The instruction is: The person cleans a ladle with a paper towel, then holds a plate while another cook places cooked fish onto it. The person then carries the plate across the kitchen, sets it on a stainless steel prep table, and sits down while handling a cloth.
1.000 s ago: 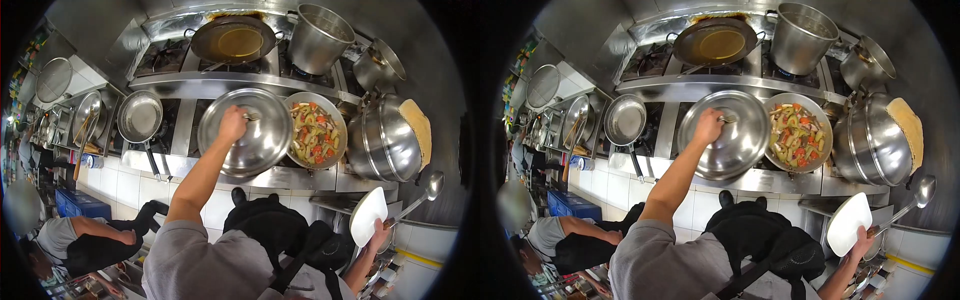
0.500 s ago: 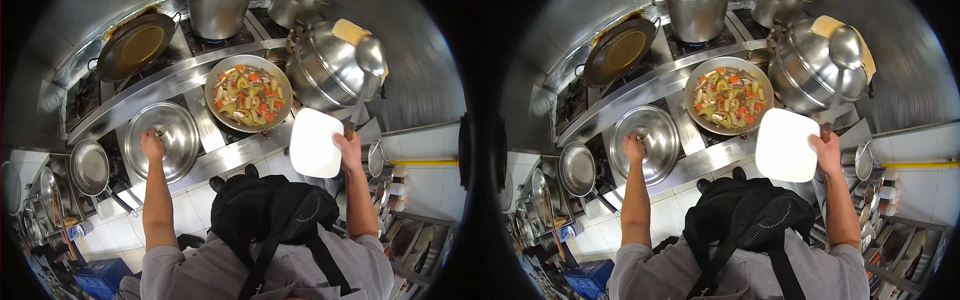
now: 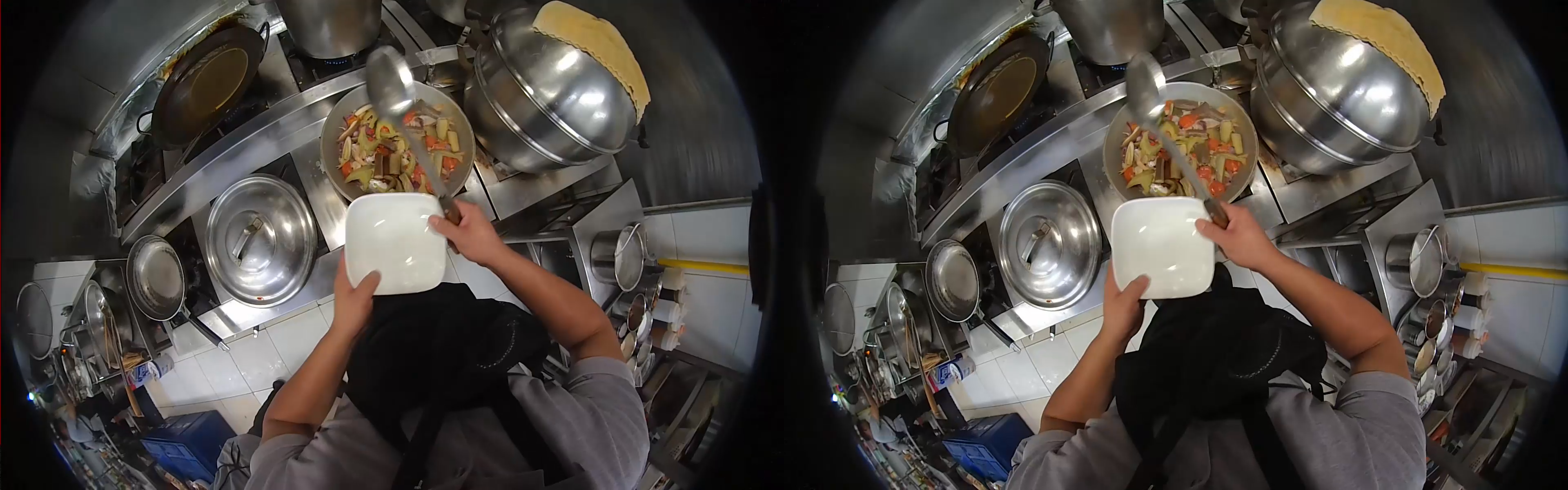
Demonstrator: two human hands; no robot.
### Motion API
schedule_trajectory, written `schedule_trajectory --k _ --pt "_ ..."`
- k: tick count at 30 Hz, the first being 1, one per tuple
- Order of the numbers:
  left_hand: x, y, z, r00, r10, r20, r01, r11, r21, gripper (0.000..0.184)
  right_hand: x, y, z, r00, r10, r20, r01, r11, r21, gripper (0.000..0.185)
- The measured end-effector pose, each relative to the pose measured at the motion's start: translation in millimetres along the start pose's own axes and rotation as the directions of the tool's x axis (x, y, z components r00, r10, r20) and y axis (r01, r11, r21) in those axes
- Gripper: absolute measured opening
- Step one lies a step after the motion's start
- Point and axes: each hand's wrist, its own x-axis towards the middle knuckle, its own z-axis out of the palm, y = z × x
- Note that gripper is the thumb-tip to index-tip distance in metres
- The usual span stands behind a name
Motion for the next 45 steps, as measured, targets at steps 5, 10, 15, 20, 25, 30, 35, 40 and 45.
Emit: schedule_trajectory --k 5,10,15,20,25,30,35,40,45 --pt "-19.9 -7.1 -30.3 0.986 -0.026 -0.165 0.014 0.997 -0.075 0.073 3.9 31.2 -42.1 0.994 -0.018 0.110 0.027 0.997 -0.073 0.030" --pt "-50.5 -11.3 -60.8 0.901 -0.036 -0.432 -0.033 0.988 -0.150 0.073 2.7 45.2 -122.5 0.989 -0.024 -0.143 -0.001 0.985 -0.172 0.035" --pt "-66.0 -7.3 -78.3 0.853 0.008 -0.522 -0.062 0.994 -0.087 0.063 -16.4 31.8 -155.9 0.973 0.077 -0.216 -0.087 0.996 -0.038 0.038" --pt "-64.6 8.8 -76.2 0.843 0.029 -0.538 -0.075 0.995 -0.063 0.059 -20.3 22.1 -179.1 0.970 -0.150 -0.190 0.034 0.863 -0.505 0.035" --pt "-53.2 15.8 -84.2 0.840 0.067 -0.538 -0.103 0.994 -0.038 0.065 -10.7 -65.8 -179.9 0.941 -0.336 -0.025 0.117 0.397 -0.910 0.027" --pt "-43.2 29.4 -98.2 0.840 0.123 -0.528 -0.177 0.983 -0.053 0.064 16.2 -119.4 -158.2 0.929 -0.370 0.028 0.045 0.036 -0.998 0.019" --pt "-32.2 43.0 -159.9 0.803 0.176 -0.569 -0.253 0.966 -0.058 0.065 48.4 -129.9 -139.1 0.944 -0.330 0.008 -0.014 -0.064 -0.998 0.029" --pt "-3.3 55.9 -217.9 0.803 0.209 -0.559 -0.301 0.951 -0.076 0.066 63.1 -123.2 -118.6 0.992 -0.127 -0.029 -0.044 -0.118 -0.992 0.031" --pt "38.2 57.1 -238.1 0.831 0.145 -0.537 -0.259 0.955 -0.144 0.065 52.9 -127.3 -98.1 0.978 -0.103 -0.181 -0.186 -0.042 -0.982 0.043"
